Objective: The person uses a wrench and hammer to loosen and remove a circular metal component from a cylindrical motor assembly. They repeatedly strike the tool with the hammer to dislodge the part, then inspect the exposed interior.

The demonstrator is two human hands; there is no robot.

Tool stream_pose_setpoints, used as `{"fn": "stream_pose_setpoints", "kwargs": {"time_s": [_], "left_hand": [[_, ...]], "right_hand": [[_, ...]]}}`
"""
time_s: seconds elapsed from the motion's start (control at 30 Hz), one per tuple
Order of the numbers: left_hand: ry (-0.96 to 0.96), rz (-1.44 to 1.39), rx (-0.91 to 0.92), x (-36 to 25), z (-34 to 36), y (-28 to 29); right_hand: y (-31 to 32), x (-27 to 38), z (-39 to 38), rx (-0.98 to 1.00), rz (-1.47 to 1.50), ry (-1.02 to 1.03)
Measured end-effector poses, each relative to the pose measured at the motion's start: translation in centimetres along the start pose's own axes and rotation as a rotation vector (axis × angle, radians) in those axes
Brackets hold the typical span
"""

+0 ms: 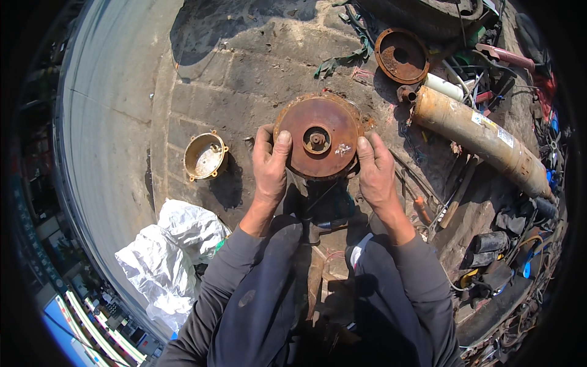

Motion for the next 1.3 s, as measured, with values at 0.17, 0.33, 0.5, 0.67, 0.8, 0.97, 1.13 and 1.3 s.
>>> {"fn": "stream_pose_setpoints", "kwargs": {"time_s": [0.17,0.33,0.5,0.67,0.8,0.97,1.13,1.3], "left_hand": [[-0.017,0.049,0.012,-0.4,0.1,0.1],[0.001,0.066,0.015,-0.5,0.0,0.3],[-0.026,0.095,0.014,-0.5,0.1,0.2],[-0.027,0.062,0.056,-0.7,0.3,0.4],[-0.015,0.06,0.092,-0.8,0.4,0.7],[0.026,0.035,0.116,-1.1,0.3,0.9],[0.074,0.008,0.128,-1.1,0.2,1.0],[0.032,0.031,0.135,-0.9,0.2,0.9]], "right_hand": [[-0.3,0.0,-0.1,-0.032,-0.053,0.075],[-0.3,-0.1,0.0,0.005,0.003,0.037],[0.0,0.2,-0.1,0.019,-0.009,0.044],[-0.2,0.6,-0.1,0.011,-0.025,0.069],[-0.4,0.6,-0.1,0.013,0.035,0.059],[-0.2,0.3,-0.1,-0.009,-0.05,0.047],[-0.2,-0.1,-0.2,-0.01,-0.008,0.031],[0.2,0.5,0.1,0.038,0.093,-0.066]]}}
Point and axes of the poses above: each hand's wrist, its own z-axis towards the middle knuckle, its own y-axis out of the back of the hand, x = y × z, the point moved 1 cm from there along z, towards the middle knuckle, and after that the axes turned 3 degrees about -z, right-handed, at the moved point
